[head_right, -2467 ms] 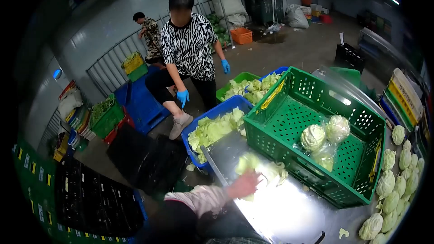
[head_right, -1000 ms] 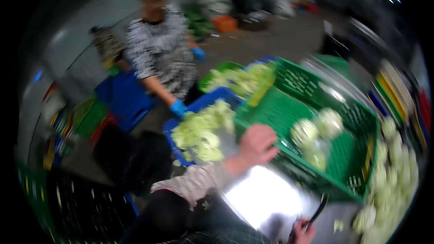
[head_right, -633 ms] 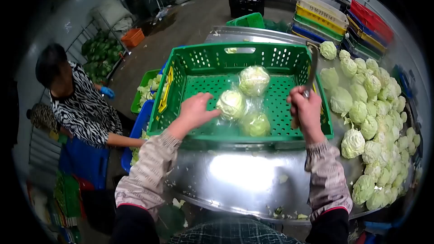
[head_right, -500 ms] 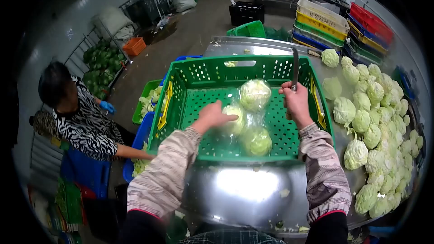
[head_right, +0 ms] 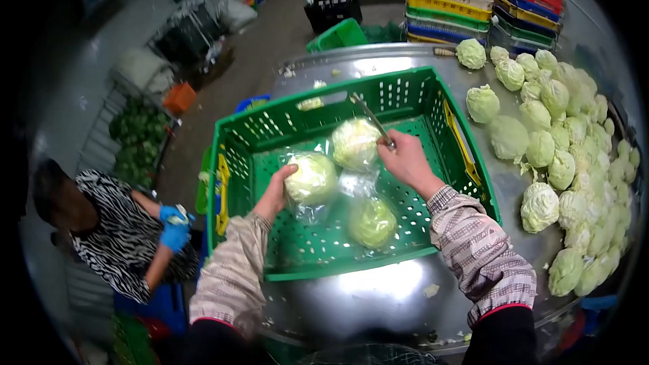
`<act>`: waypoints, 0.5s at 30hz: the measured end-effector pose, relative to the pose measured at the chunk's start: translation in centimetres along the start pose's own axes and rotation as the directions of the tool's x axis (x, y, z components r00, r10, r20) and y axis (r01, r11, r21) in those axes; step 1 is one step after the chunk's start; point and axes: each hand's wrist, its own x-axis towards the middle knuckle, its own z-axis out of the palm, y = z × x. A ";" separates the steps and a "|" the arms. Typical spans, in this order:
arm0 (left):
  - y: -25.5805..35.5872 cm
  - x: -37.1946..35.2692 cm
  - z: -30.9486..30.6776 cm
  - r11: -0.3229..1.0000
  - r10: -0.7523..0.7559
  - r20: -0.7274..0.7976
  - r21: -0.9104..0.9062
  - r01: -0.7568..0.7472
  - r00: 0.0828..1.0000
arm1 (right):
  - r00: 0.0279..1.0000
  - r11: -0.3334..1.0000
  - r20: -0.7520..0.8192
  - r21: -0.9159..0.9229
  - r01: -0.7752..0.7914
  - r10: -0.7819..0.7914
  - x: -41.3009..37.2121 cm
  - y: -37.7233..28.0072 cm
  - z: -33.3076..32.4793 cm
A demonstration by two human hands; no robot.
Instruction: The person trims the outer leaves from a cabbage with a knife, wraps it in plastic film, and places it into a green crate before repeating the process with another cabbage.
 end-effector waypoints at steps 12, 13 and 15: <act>0.2 -23.0 11.2 0.728 0.684 -0.005 -0.056 -0.683 0.730 | 0.974 0.719 0.224 0.680 -0.144 -0.016 -12.2 -12.3 -1.7; -2.0 -24.1 10.4 0.688 0.724 -0.020 -0.048 -0.724 0.689 | 0.944 0.698 0.328 0.685 -0.212 -0.035 -15.2 -12.4 -1.3; -5.0 -27.5 11.7 0.616 0.786 -0.012 0.095 -0.782 0.618 | 0.845 0.632 0.527 0.686 -0.360 -0.091 -20.4 -11.5 -0.7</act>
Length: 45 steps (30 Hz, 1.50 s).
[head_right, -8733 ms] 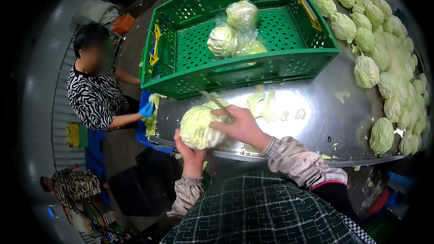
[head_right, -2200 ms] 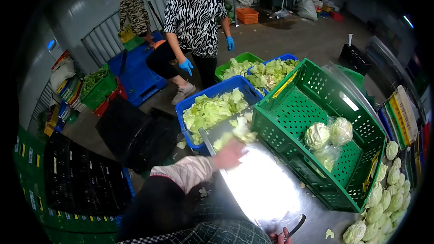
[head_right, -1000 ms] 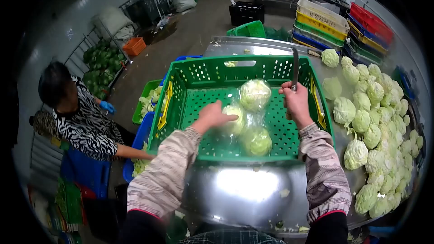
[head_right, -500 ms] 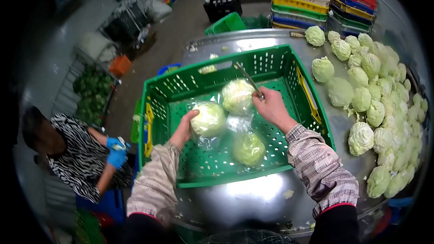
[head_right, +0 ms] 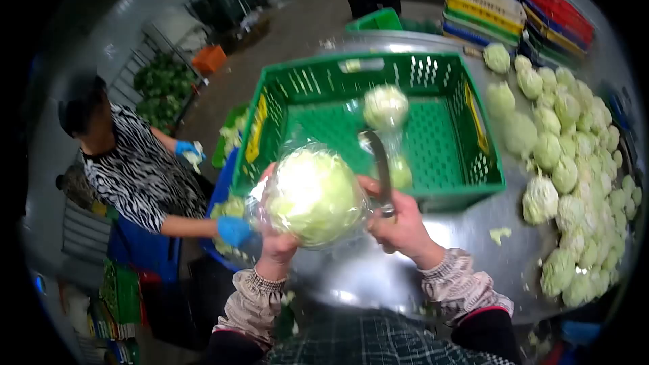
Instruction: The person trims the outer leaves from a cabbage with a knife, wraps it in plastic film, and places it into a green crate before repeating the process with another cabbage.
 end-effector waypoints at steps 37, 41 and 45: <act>-9.2 -18.7 -5.0 0.819 -0.550 -0.330 -0.033 0.573 0.767 | 0.884 0.925 -0.289 0.016 -0.380 0.368 -11.4 14.6 1.3; -9.5 -18.4 -4.9 0.755 -0.569 -0.437 0.057 0.653 0.697 | 0.871 0.919 -0.310 0.029 -0.393 0.382 -11.9 14.9 0.2; -9.2 -17.7 -4.3 0.781 -0.537 -0.402 0.095 0.617 0.742 | 0.935 0.892 -0.294 -0.342 -0.296 0.198 -11.5 13.6 1.3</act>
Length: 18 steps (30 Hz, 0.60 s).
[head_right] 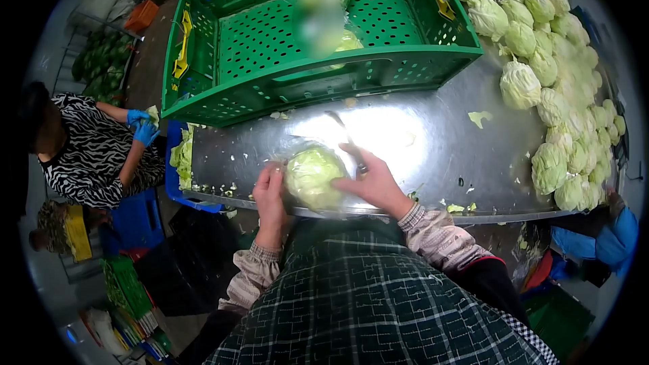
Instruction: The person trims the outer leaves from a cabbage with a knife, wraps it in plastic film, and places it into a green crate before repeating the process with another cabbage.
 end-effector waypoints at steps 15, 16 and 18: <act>-0.9 -1.6 4.5 0.940 -0.339 0.264 0.131 0.315 0.903 | 0.948 0.914 -0.240 0.392 -0.102 0.209 0.5 3.2 -4.4; -0.5 -1.6 5.0 0.945 -0.326 0.277 0.101 0.310 0.904 | 0.946 0.914 -0.226 0.383 -0.132 0.232 0.6 3.4 -4.4; -0.2 -1.4 5.2 0.936 -0.350 0.255 0.054 0.349 0.901 | 0.943 0.898 -0.214 0.415 -0.148 0.254 0.5 3.7 -4.0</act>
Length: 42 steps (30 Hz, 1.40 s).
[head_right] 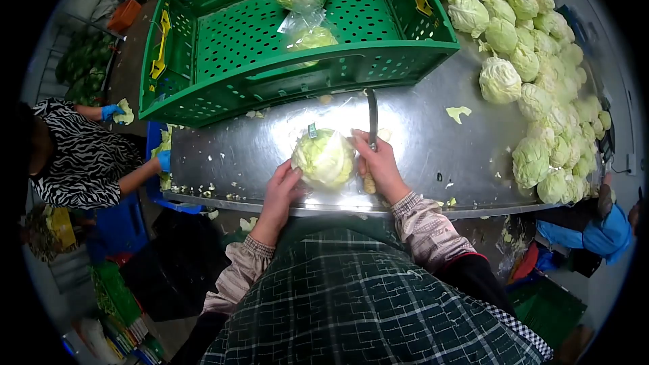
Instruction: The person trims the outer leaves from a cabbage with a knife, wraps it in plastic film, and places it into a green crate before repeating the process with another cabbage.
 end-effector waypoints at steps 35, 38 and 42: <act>-0.6 -1.0 0.5 0.939 0.210 0.155 0.241 -0.243 0.965 | 0.987 0.987 -0.161 0.158 0.034 -0.008 -1.2 0.9 -3.8; -1.5 -0.2 1.0 0.914 0.122 0.075 0.379 -0.141 0.990 | 0.965 0.996 -0.261 0.088 0.023 0.001 -0.8 0.5 -4.1; -2.5 0.4 1.8 0.903 -0.037 0.117 0.430 -0.017 0.992 | 0.957 0.997 -0.289 0.080 0.011 0.013 -0.8 1.1 -4.7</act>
